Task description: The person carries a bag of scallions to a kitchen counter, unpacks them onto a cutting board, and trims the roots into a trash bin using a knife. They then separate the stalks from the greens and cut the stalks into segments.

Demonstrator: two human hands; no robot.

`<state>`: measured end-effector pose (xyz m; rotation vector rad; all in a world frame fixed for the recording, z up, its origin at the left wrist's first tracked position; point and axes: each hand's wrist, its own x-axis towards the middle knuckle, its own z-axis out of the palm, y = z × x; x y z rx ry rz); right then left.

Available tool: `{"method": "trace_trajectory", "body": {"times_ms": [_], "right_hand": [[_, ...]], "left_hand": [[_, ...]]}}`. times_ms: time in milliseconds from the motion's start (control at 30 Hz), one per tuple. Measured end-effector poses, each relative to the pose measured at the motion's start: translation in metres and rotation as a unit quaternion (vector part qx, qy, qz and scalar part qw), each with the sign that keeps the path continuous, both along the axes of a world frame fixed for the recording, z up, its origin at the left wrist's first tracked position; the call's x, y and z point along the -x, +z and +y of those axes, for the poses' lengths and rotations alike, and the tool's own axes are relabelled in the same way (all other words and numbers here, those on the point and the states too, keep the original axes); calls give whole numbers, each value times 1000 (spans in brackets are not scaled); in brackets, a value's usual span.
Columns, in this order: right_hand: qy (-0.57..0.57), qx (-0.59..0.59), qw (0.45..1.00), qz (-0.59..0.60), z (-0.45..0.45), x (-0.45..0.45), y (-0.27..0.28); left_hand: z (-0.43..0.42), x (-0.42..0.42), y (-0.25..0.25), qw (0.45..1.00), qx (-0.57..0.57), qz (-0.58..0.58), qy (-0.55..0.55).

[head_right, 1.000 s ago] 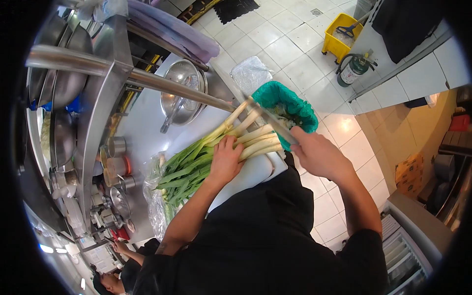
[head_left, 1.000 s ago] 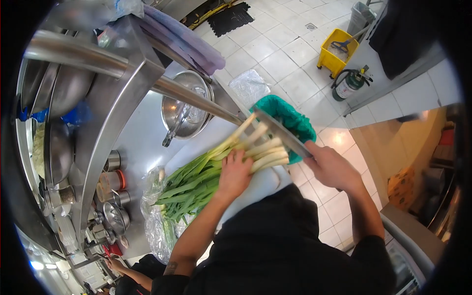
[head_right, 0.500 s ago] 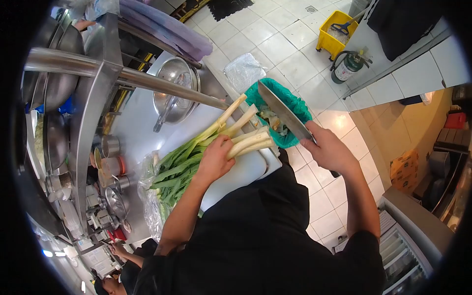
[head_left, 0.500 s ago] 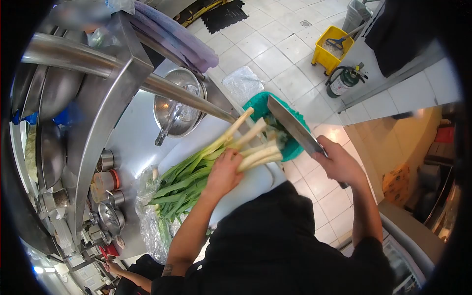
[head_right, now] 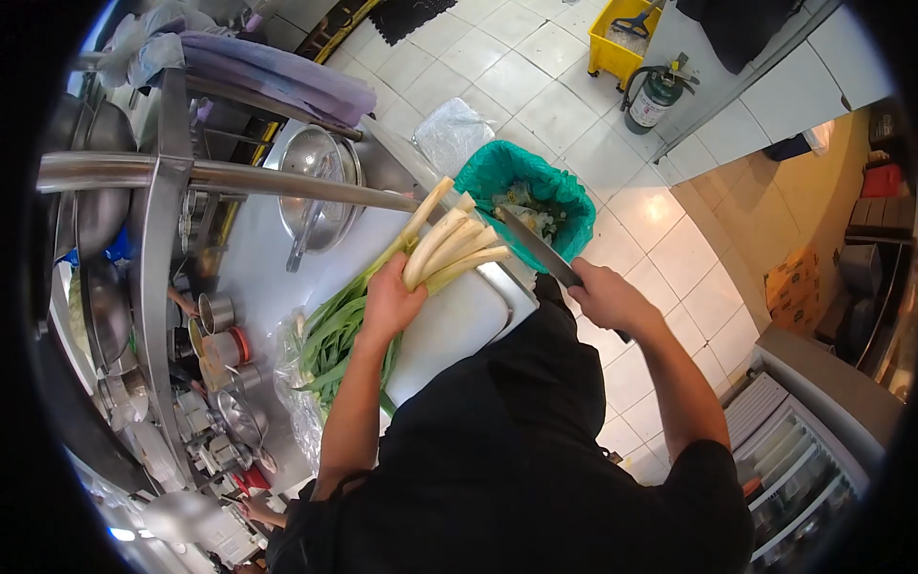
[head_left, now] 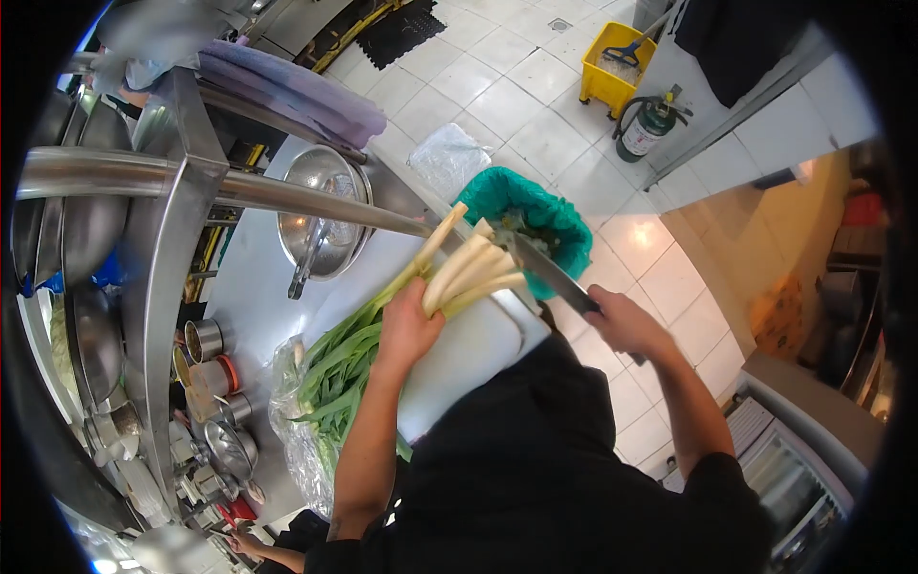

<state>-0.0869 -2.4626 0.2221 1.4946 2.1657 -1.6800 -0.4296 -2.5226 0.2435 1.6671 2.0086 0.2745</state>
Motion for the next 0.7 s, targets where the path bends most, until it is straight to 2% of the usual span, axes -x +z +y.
{"method": "trace_trajectory", "body": {"times_ms": [33, 133, 233, 300, 367, 400, 467, 600, 700], "right_hand": [[0, -2, 1000, 1, -1, 2, 0], [-157, 54, 986, 35, -2, 12, -1], [-189, 37, 980, 48, 1, 11, 6], [-188, 44, 980, 48, 5, 9, 12], [-182, 54, 981, 47, 3, 7, 12], [-180, 64, 981, 42, 3, 7, 8], [-155, 70, 985, 38, 6, 17, 3], [-158, 108, 981, 42, -3, 28, -4], [-161, 53, 983, 69, -15, 31, -16]], "left_hand": [[0, 0, -1, 1000, -8, -3, 17], [1, 0, 0, 998, -10, -4, 63], [-2, -2, 3, 997, -2, 6, 74], [-4, -4, 7, 998, -1, 16, 60], [-10, -6, 16, 995, -28, 85, -42], [-11, -6, 18, 995, -27, 85, -39], [-18, -8, 21, 974, -15, 192, -121], [-8, -23, 9, 978, -20, 177, -109], [5, -13, -9, 993, -3, 112, -48]]}}
